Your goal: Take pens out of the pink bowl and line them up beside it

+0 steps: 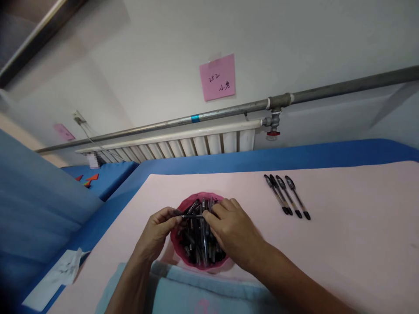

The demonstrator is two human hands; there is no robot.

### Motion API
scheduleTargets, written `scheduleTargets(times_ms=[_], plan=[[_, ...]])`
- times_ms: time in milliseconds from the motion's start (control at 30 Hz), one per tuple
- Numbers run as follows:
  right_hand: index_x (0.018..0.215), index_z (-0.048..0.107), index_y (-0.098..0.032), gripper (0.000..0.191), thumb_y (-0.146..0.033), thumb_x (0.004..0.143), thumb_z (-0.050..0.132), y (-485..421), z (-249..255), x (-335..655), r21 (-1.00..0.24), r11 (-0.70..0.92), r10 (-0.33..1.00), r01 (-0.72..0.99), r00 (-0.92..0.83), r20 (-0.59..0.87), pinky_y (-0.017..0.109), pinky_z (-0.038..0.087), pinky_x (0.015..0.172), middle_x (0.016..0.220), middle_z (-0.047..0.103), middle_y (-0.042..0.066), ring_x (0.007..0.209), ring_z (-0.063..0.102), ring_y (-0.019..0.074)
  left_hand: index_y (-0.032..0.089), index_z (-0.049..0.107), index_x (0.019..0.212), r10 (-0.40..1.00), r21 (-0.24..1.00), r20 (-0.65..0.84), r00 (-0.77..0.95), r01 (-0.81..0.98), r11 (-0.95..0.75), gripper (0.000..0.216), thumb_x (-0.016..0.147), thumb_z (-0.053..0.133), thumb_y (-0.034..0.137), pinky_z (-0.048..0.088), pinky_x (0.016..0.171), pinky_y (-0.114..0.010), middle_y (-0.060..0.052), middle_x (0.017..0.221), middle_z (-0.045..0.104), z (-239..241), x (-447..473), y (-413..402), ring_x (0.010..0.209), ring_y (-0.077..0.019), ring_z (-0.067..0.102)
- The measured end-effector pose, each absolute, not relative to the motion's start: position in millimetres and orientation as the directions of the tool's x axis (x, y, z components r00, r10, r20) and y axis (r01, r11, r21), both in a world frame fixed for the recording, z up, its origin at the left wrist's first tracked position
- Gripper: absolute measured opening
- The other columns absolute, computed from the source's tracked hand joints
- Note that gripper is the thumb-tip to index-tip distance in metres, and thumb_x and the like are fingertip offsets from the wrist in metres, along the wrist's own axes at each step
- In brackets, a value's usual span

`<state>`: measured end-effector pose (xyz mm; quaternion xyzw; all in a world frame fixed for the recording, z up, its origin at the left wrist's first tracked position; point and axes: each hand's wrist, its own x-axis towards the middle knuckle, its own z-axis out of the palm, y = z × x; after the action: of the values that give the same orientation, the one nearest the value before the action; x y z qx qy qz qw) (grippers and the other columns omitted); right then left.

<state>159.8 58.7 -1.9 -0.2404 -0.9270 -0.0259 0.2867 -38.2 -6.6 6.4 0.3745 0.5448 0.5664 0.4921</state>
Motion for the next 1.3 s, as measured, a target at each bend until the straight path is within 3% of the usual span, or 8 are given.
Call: scheduleTargets(times_ms=[267,433,533,633,767,867,1100,1300], plan=[[0.101,0.063,-0.016,0.024,-0.014,0.086,0.044,50.7,0.5,157.1,-0.160,0.882,0.453,0.442,-0.708,0.542,0.037,0.040,0.068,0.080,0.061,0.009,0.074,0.049,0.0216,0.014,0.066,0.071,0.960,0.968,-0.133,-0.248,-0.240,0.072,0.013,0.062,0.072,0.022,0.044,0.061,-0.023,0.000,0.062,0.065,1.9,-39.6,-5.6,0.059,-0.0107,0.058],[0.096,0.063,-0.021,0.022,-0.017,0.085,0.043,44.9,0.3,153.2,-0.520,0.774,0.604,0.360,-0.665,0.439,0.037,0.046,0.071,0.083,0.064,0.006,0.078,0.056,0.0205,0.014,0.066,0.069,0.952,0.949,-0.152,-0.264,-0.310,0.066,0.014,0.061,0.073,0.023,0.043,0.058,-0.021,0.000,0.060,0.064,4.6,-36.5,-5.3,0.055,-0.0088,0.057],[0.096,0.059,-0.025,0.021,-0.017,0.085,0.044,41.8,3.0,149.9,-0.798,0.545,0.720,0.259,-0.633,0.286,0.033,0.050,0.069,0.083,0.065,0.002,0.078,0.061,0.0177,0.014,0.066,0.069,0.950,0.926,-0.166,-0.265,-0.374,0.057,0.016,0.060,0.074,0.023,0.043,0.057,-0.020,0.001,0.060,0.064,5.2,-33.8,-4.5,0.053,-0.0079,0.057],[0.094,0.054,-0.025,0.017,-0.019,0.086,0.040,39.5,6.5,147.2,-0.923,0.342,0.773,0.179,-0.612,0.168,0.030,0.051,0.062,0.074,0.064,-0.001,0.068,0.063,0.0154,0.013,0.065,0.070,0.946,0.903,-0.180,-0.268,-0.427,0.050,0.018,0.059,0.075,0.024,0.045,0.059,-0.021,0.001,0.062,0.065,4.6,-31.7,-2.9,0.055,-0.0086,0.059],[0.089,0.052,-0.024,0.014,-0.018,0.076,0.054,37.8,7.9,147.1,-0.848,0.440,0.805,0.295,-0.548,0.226,0.032,0.050,0.063,0.080,0.064,0.000,0.071,0.062,0.0171,0.013,0.065,0.073,0.935,0.903,-0.184,-0.303,-0.428,0.039,0.021,0.059,0.076,0.024,0.046,0.060,-0.021,-0.001,0.064,0.067,4.9,-31.5,-2.0,0.057,-0.0092,0.060],[0.084,0.053,-0.023,0.010,-0.017,0.078,0.049,37.6,7.3,148.5,-0.770,0.528,0.789,0.359,-0.544,0.287,0.029,0.047,0.058,0.079,0.064,0.000,0.067,0.060,0.0162,0.012,0.065,0.072,0.932,0.903,-0.195,-0.304,-0.427,0.050,0.024,0.057,0.077,0.027,0.047,0.060,-0.021,-0.002,0.064,0.067,5.9,-32.3,-2.2,0.058,-0.0098,0.060],[0.095,0.054,-0.023,0.018,-0.018,0.078,0.051,39.1,4.3,149.4,-0.735,0.584,0.759,0.344,-0.551,0.346,0.035,0.049,0.071,0.091,0.064,0.004,0.082,0.061,0.0200,0.012,0.065,0.073,0.930,0.903,-0.198,-0.310,-0.427,0.050,0.024,0.058,0.076,0.026,0.047,0.058,-0.020,-0.002,0.064,0.067,4.8,-34.6,-1.2,0.057,-0.0096,0.061],[0.099,0.051,-0.024,0.017,-0.019,0.085,0.042,40.2,5.1,151.1,-0.753,0.589,0.742,0.295,-0.568,0.357,0.032,0.049,0.068,0.086,0.063,0.002,0.078,0.061,0.0176,0.011,0.064,0.074,0.932,0.896,-0.199,-0.302,-0.442,0.048,0.021,0.061,0.075,0.023,0.048,0.059,-0.019,-0.003,0.064,0.068,4.3,-35.8,-1.0,0.059,-0.0098,0.062]])
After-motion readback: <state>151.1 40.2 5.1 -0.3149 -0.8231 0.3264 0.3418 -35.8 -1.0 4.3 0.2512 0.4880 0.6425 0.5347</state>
